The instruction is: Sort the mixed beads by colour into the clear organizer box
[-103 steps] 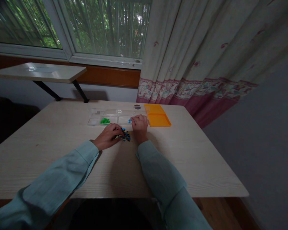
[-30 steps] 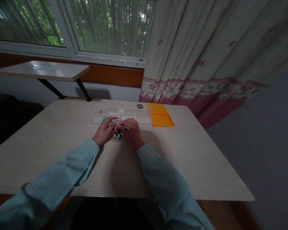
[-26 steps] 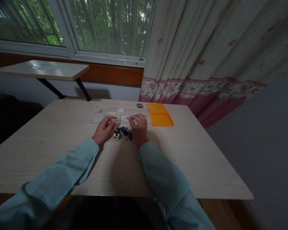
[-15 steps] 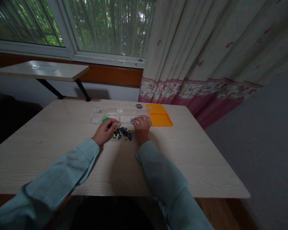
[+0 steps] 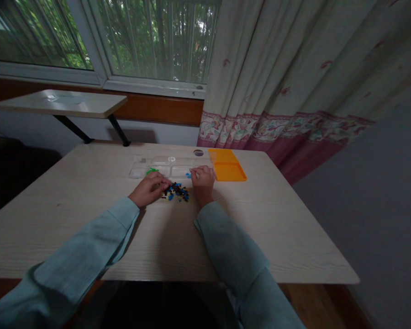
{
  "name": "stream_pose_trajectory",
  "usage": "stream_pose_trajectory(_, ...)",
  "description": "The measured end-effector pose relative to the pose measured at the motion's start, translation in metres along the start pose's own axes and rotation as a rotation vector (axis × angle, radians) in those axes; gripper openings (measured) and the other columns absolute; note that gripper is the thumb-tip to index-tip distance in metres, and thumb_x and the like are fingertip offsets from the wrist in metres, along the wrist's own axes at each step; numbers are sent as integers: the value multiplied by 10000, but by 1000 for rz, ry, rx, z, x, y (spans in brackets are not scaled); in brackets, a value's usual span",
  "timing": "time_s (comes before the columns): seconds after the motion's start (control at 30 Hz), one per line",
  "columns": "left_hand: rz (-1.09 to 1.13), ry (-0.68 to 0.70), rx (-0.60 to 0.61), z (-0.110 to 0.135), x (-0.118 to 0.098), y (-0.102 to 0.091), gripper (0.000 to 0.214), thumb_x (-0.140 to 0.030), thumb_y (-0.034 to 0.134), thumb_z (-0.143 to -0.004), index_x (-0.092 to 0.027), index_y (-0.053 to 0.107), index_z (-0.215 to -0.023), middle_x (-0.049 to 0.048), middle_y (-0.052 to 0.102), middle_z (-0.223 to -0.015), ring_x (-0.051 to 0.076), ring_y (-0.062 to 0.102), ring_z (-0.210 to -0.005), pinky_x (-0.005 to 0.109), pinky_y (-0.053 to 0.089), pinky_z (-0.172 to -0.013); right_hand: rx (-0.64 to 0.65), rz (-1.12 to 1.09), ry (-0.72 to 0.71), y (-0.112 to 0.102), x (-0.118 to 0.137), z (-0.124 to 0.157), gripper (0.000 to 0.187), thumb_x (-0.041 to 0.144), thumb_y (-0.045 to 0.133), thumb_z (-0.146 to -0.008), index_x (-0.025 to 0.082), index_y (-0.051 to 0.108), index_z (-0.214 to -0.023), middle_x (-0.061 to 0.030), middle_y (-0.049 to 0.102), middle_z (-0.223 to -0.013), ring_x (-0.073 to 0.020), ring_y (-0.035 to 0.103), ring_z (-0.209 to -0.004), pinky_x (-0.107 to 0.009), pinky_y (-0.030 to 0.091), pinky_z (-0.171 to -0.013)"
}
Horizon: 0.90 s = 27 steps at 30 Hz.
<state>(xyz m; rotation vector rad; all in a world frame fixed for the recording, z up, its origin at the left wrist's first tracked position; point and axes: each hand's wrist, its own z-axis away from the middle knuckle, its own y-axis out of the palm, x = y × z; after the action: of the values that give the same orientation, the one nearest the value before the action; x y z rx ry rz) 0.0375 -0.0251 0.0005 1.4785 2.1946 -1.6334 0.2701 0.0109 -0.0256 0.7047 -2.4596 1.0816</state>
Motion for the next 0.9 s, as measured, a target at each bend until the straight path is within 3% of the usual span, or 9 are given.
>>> stream_pose_trajectory(0.33,-55,62,182,1,-3,-11,227,-422,691,-792,-216,701,-887,44,561,-930,194,511,-933,337,378,-878,11,-62,-13,-2,3,-2,202,334,575,-877,208,720,-814,-58,644,-837,-210,522,-878,-361,378,-851)
stream_pose_trajectory(0.53,-162,99,191,3,-10,-6,328,-514,701,-757,-219,679,-898,49,564,-960,205,501,-919,343,368,-854,2,-81,-24,-2,4,-1,215,354,571,-881,212,716,-812,-57,643,-834,-212,522,-878,-364,379,-854)
stream_pose_trajectory(0.9,-190,120,190,5,-10,-2,225,-418,628,-842,-209,661,-917,56,559,-965,205,496,-928,346,377,-846,-1,-85,-54,1,1,-2,190,330,578,-879,214,709,-803,-56,647,-814,-205,537,-855,-364,392,-836)
